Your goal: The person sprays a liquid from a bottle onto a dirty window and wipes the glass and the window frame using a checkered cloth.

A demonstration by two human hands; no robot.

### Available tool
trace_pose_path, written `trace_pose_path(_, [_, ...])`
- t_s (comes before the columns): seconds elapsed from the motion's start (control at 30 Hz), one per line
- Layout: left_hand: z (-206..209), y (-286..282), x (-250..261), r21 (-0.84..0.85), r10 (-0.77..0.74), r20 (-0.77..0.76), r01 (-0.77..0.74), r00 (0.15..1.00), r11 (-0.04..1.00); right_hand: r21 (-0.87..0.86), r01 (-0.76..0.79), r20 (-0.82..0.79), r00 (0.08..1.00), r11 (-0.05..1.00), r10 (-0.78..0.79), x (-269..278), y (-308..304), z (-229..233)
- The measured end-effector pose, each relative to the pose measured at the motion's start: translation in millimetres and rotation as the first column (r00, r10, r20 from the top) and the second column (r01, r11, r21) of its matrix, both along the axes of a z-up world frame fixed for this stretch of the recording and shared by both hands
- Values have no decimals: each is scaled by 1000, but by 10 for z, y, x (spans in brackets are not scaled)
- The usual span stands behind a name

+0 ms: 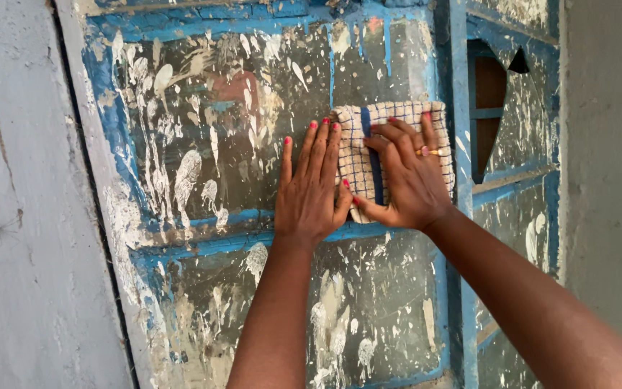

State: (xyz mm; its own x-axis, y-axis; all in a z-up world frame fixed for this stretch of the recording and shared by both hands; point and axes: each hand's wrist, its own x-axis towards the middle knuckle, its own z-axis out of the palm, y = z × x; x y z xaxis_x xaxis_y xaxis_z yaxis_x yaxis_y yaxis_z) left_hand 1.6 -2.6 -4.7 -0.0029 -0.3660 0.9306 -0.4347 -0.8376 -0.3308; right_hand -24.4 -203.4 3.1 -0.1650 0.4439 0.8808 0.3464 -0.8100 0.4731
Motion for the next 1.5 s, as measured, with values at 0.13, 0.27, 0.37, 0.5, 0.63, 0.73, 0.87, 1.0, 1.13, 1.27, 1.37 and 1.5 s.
trace_pose_path(0.13, [5,4,-6,-3,14,-19,-14,1000,1000,-155,125,-75,988,980,-137,15,-91,40])
trace_pose_path(0.27, [8,9,-14,-14,-12,-18,12,1000,1000,-250,257,-56,959,934,-278,72,-207,157])
trace_pose_path(0.37, [16,6,-5,-20,10,-23,-10,1000,1000,-170,281,-41,956,945,-291,87,-263,186])
trace_pose_path(0.5, [-1,8,5,-21,8,9,-8,1000,1000,145,207,-140,972,968,-187,107,-156,53])
trace_pose_path(0.63, [2,4,-9,-18,7,-8,-8,1000,1000,234,166,-189,974,958,-123,96,-122,-7])
trace_pose_path(0.73, [29,1,-19,-13,19,-38,-20,999,1000,25,180,-74,981,983,-178,65,-160,52])
trace_pose_path(0.87, [13,7,-34,-26,22,-22,-22,1000,999,-126,174,-59,981,977,-182,33,-154,61])
trace_pose_path(1.0, [28,7,-13,-20,27,-26,-27,999,999,-125,219,-46,973,968,-226,77,-143,84])
trace_pose_path(1.13, [22,9,-16,-51,11,-16,-12,1000,999,5,124,-100,987,992,-123,89,-142,113])
trace_pose_path(1.27, [36,9,-8,-71,-15,0,15,1000,997,78,69,-24,997,995,-68,187,-129,301])
trace_pose_path(1.37, [28,17,3,-79,-6,-35,3,999,997,243,40,18,999,969,-45,310,-99,546])
trace_pose_path(1.5, [34,10,25,-61,1,-5,-2,1000,998,313,-36,76,997,949,12,265,54,551])
